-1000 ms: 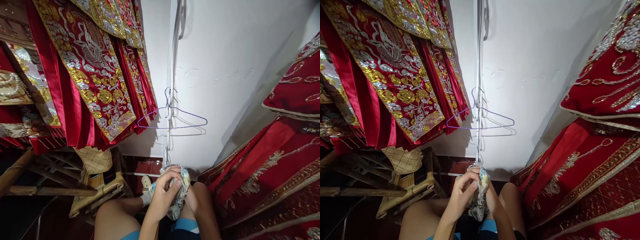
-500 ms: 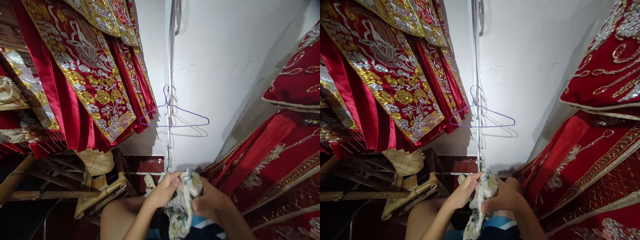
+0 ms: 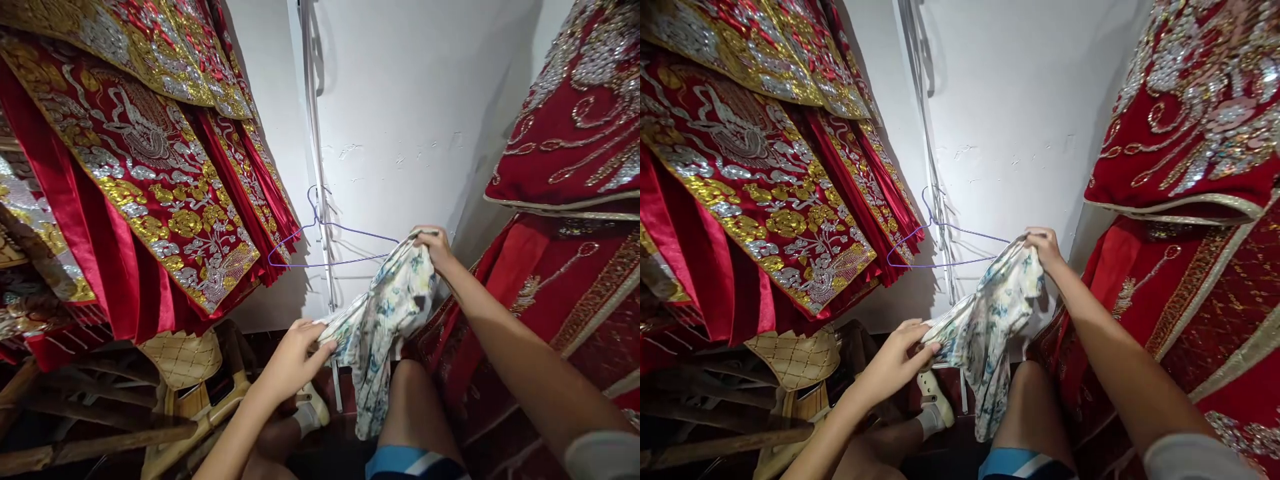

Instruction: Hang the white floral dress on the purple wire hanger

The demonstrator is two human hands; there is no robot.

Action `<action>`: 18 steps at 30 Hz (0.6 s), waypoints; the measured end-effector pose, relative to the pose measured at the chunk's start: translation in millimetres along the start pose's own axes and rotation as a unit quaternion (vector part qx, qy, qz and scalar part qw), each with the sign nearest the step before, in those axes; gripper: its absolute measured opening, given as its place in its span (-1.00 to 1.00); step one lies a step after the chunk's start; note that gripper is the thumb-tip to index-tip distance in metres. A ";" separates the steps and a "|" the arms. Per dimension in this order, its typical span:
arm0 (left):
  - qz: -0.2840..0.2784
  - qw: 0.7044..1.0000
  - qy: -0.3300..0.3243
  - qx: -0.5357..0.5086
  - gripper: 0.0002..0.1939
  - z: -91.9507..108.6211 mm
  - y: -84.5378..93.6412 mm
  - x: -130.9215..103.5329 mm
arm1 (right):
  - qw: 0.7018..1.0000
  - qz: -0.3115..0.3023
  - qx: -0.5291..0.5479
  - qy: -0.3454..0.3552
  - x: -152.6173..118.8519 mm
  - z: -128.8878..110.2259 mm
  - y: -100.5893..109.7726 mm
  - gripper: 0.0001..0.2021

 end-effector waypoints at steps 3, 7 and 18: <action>0.048 0.998 -0.032 -0.020 -0.66 23.6 14.7 16.7 | 0.999 -0.022 0.023 -0.040 43.2 5.2 -6.6 -0.84; 0.099 0.989 -0.024 -0.110 -0.65 25.4 19.2 18.9 | 0.987 -0.128 0.020 -0.098 73.1 7.1 -42.0 -0.91; 0.124 0.986 0.026 0.110 -0.77 -32.5 36.7 -29.3 | 0.937 -0.328 0.046 -0.107 49.6 -5.8 -87.4 -0.70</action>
Point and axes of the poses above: each hand's wrist, its own x-axis towards the middle knuckle, its own y-axis out of the back of the hand, z = x × y, the point moved 3 cm from there along x, towards the middle knuckle, and after that the axes turned 12 degrees about -z, right-handed, at the moved point
